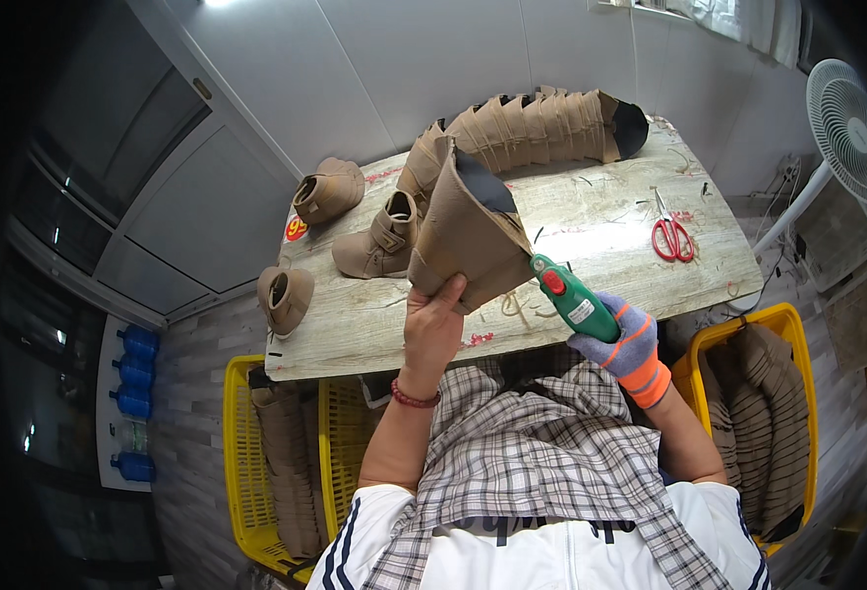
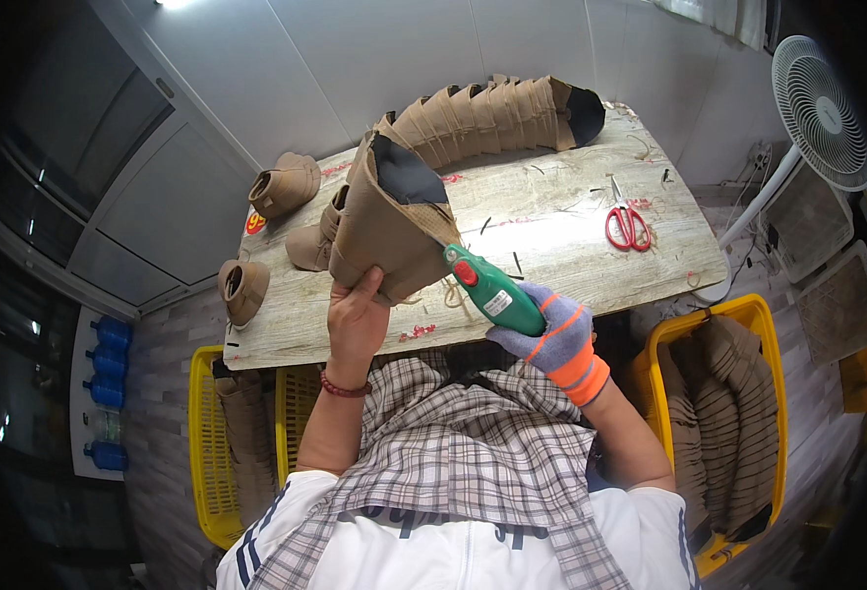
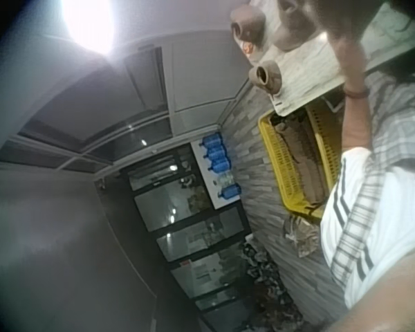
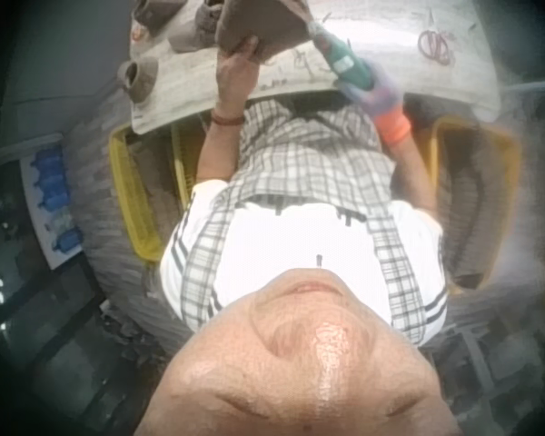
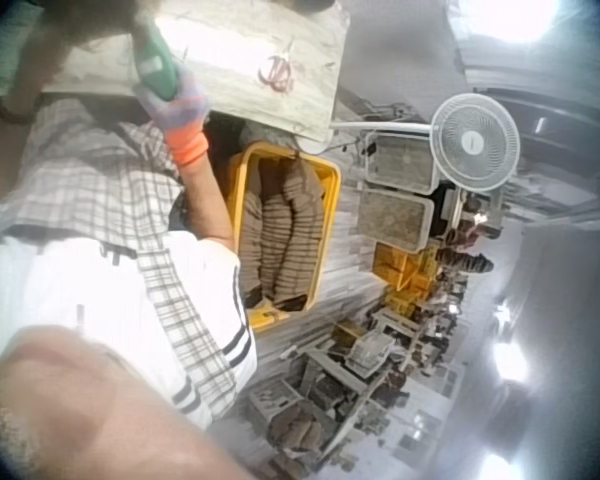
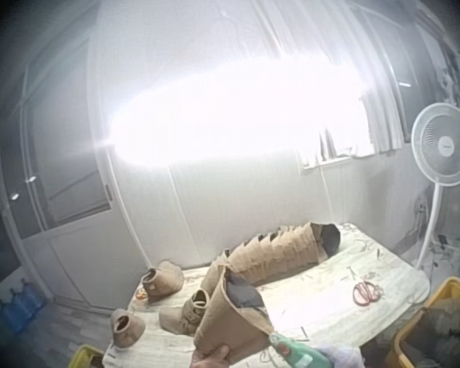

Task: The person trims the edges of corduroy fabric pieces using scissors and a rotary cutter. They cut along the ridges, remove excess material, and place the trimmed pieces into a yellow basket. The person also uses a rotary cutter to refine the edges of individual fabric pieces.

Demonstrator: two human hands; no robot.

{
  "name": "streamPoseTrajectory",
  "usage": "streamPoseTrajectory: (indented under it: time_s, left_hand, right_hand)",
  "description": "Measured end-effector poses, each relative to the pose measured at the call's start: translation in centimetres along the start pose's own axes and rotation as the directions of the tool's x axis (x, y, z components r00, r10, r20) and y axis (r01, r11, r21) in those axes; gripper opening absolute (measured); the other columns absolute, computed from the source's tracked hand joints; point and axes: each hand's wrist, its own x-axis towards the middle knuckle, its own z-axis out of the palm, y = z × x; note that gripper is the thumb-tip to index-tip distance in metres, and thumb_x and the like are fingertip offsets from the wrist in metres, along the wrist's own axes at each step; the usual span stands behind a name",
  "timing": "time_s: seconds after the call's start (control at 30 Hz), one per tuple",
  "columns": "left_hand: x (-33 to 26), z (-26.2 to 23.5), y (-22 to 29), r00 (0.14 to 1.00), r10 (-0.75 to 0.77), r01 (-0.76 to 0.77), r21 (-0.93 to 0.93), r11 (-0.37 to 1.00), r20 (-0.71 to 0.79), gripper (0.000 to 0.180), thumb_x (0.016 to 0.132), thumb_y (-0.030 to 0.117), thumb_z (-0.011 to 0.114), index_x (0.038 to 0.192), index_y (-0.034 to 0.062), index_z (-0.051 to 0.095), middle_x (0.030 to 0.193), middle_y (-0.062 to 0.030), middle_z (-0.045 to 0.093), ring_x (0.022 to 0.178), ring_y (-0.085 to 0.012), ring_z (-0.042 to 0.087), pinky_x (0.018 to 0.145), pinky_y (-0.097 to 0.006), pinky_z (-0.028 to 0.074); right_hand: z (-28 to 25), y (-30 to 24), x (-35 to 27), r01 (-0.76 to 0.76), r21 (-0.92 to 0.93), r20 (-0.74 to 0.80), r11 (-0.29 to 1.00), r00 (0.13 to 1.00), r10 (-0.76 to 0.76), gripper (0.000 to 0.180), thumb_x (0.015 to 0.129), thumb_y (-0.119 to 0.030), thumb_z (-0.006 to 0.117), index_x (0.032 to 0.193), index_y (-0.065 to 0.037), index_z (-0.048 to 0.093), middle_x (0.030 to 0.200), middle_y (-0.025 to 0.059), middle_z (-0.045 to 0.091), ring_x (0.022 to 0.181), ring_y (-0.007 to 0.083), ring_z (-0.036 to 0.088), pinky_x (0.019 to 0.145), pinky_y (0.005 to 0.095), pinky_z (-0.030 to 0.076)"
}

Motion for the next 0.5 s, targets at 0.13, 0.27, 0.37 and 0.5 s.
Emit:
streamPoseTrajectory:
  time_s: [0.13, 0.27, 0.37, 0.5]
  left_hand:
    - [-0.6, 0.0, -1.5, 0.997, 0.062, -0.048, 0.248, 0.968, -0.051, 0.025, 0.091, 0.002, 0.061, 0.115, 0.0044, 0.065, 0.113, -0.0029, 0.066, 0.104, -0.0121, 0.06, 0.094, -0.03, 0.047]
    - [-1.4, -1.2, -3.0, 0.998, 0.057, -0.054, 0.481, 0.875, 0.007, 0.024, 0.091, 0.002, 0.062, 0.115, 0.0042, 0.065, 0.11, -0.0009, 0.067, 0.1, -0.0095, 0.06, 0.091, -0.026, 0.046]
    - [-2.0, -1.1, -4.0, 0.996, 0.062, -0.085, 0.65, 0.755, 0.059, 0.022, 0.092, 0.001, 0.06, 0.114, 0.0013, 0.065, 0.106, 0.0, 0.067, 0.096, -0.0072, 0.059, 0.086, -0.025, 0.047]
    - [-1.3, -1.4, -3.7, 0.929, 0.158, -0.361, 0.917, 0.172, 0.336, 0.02, 0.085, -0.003, 0.06, 0.105, -0.0062, 0.062, 0.095, -0.0097, 0.064, 0.085, -0.0166, 0.059, 0.075, -0.033, 0.047]
  right_hand:
    - [0.4, -0.1, 0.0, -0.059, 0.089, -0.036, 0.994, 0.997, 0.062, 0.056, 0.065, -0.027, 0.087, 0.11, -0.002, 0.064, 0.086, 0.0119, 0.071, 0.072, 0.0159, 0.068, 0.066, 0.0287, 0.054]
    - [0.3, -0.9, 0.2, -0.122, 0.16, -0.037, 0.98, 0.991, 0.129, 0.05, 0.07, -0.025, 0.085, 0.108, -0.001, 0.064, 0.085, 0.0077, 0.07, 0.072, 0.0105, 0.064, 0.065, 0.0269, 0.053]
    - [0.2, -0.9, 0.3, -0.113, 0.179, -0.068, 0.977, 0.99, 0.127, 0.046, 0.073, -0.022, 0.083, 0.108, 0.0, 0.064, 0.083, 0.0047, 0.068, 0.071, 0.0081, 0.06, 0.065, 0.0255, 0.052]
    - [-0.4, 0.0, 0.0, -0.255, 0.193, -0.104, 0.948, 0.955, 0.278, 0.042, 0.076, -0.021, 0.081, 0.106, 0.001, 0.063, 0.079, 0.0007, 0.064, 0.068, 0.0065, 0.055, 0.062, 0.0234, 0.048]
